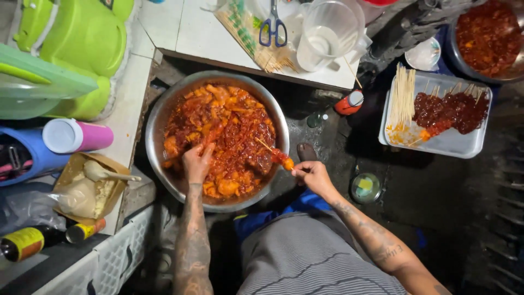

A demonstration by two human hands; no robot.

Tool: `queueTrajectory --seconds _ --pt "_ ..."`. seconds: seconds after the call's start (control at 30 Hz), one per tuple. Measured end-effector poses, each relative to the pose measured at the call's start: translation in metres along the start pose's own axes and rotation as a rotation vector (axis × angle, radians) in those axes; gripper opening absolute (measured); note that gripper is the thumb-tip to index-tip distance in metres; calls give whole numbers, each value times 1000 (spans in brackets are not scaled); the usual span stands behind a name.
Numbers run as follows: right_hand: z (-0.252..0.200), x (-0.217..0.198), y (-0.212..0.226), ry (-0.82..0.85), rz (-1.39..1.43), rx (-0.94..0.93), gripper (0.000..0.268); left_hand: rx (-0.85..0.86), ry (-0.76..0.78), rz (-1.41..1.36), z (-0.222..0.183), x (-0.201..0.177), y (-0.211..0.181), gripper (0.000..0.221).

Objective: Threading marinated meat onto wooden skewers from a large metal bowl

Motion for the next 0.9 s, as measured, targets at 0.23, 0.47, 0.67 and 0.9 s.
queueTrajectory --seconds 0.23,0.47,0.67,0.9 --pt "-1 12 6 -1 32 -55 5 88 109 -24 -18 36 101 21" --pt "-3 2 3 -17 -103 -50 3 -579 -235 335 -74 79 178 29" --pt "1 9 11 -15 -153 -67 3 -425 -216 266 -74 66 184 20" --pt "2 34 22 37 -150 -178 5 -484 -104 396 -70 81 143 14"
Point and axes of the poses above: each hand's wrist, its own z-axis towards the middle knuckle, its own x-axis out of the palm, y = z × x, the point moved 2 cm from there along z, towards the middle knuckle, and after that the axes turned 13 degrees about -z, right-handed, at the moved point
